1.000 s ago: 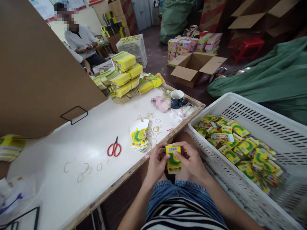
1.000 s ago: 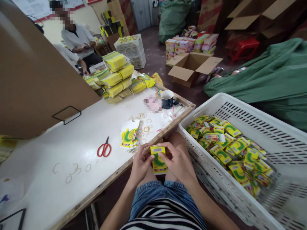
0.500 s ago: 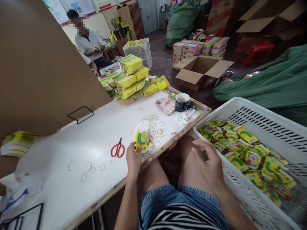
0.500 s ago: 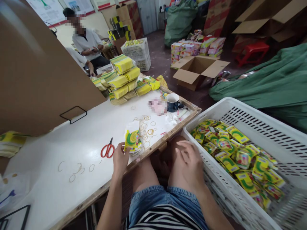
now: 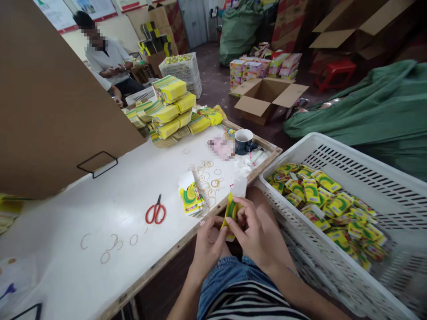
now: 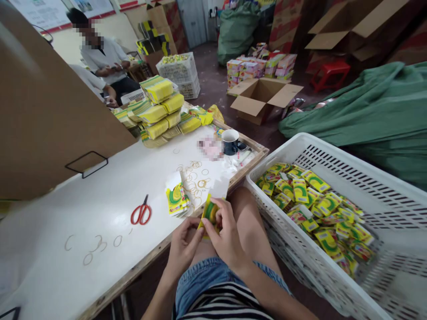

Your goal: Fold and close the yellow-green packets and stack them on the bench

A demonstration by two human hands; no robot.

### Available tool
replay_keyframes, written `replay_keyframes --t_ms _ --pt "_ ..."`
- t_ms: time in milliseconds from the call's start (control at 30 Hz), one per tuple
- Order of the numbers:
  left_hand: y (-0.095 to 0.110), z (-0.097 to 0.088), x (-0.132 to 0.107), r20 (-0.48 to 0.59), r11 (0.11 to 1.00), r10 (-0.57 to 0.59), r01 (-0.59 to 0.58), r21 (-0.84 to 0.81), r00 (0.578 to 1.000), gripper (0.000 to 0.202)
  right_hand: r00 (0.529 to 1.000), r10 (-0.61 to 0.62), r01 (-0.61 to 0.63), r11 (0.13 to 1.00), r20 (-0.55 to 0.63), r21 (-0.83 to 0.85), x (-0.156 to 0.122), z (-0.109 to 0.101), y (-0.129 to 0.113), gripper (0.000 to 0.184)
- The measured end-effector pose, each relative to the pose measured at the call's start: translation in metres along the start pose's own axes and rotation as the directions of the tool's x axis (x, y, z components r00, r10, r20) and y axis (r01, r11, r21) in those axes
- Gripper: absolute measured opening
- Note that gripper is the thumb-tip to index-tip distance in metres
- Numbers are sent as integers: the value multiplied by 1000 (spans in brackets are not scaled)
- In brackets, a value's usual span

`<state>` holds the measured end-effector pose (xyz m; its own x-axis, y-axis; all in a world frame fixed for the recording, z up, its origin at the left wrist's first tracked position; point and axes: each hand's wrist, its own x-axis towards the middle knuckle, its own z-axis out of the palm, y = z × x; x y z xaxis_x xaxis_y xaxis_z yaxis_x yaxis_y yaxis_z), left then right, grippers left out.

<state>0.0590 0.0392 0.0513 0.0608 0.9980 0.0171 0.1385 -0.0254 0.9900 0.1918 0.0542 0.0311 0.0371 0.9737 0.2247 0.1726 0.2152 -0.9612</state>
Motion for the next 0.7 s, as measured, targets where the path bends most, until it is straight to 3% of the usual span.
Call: replay_keyframes --t_ms 67,133,200,300,467,600,700 --pt "-6 4 3 78 961 -89 106 -257 993 29 998 51 -49 997 -27 53 -2 -1 1 39" --pt "-12 8 6 199 839 -167 245 -486 966 39 998 60 -57 993 -25 106 -4 -1 1 36" --pt "-17 12 10 296 728 -227 363 -582 928 39 999 42 -40 988 -13 149 -4 -2 0 33" --pt "-20 15 14 326 669 -254 409 -621 910 40 1000 10 -11 989 4 147 -3 -6 0 30" --pt "-21 17 17 200 691 -287 347 -634 937 49 993 19 -24 999 -120 -38 0 -14 10 52" --pt "-27 22 15 50 785 -272 252 -566 961 43 981 186 -189 980 58 59 -2 -12 25 28" --pt "-30 23 16 31 843 -237 221 -491 971 43 979 204 -205 979 20 14 -1 -12 30 24"
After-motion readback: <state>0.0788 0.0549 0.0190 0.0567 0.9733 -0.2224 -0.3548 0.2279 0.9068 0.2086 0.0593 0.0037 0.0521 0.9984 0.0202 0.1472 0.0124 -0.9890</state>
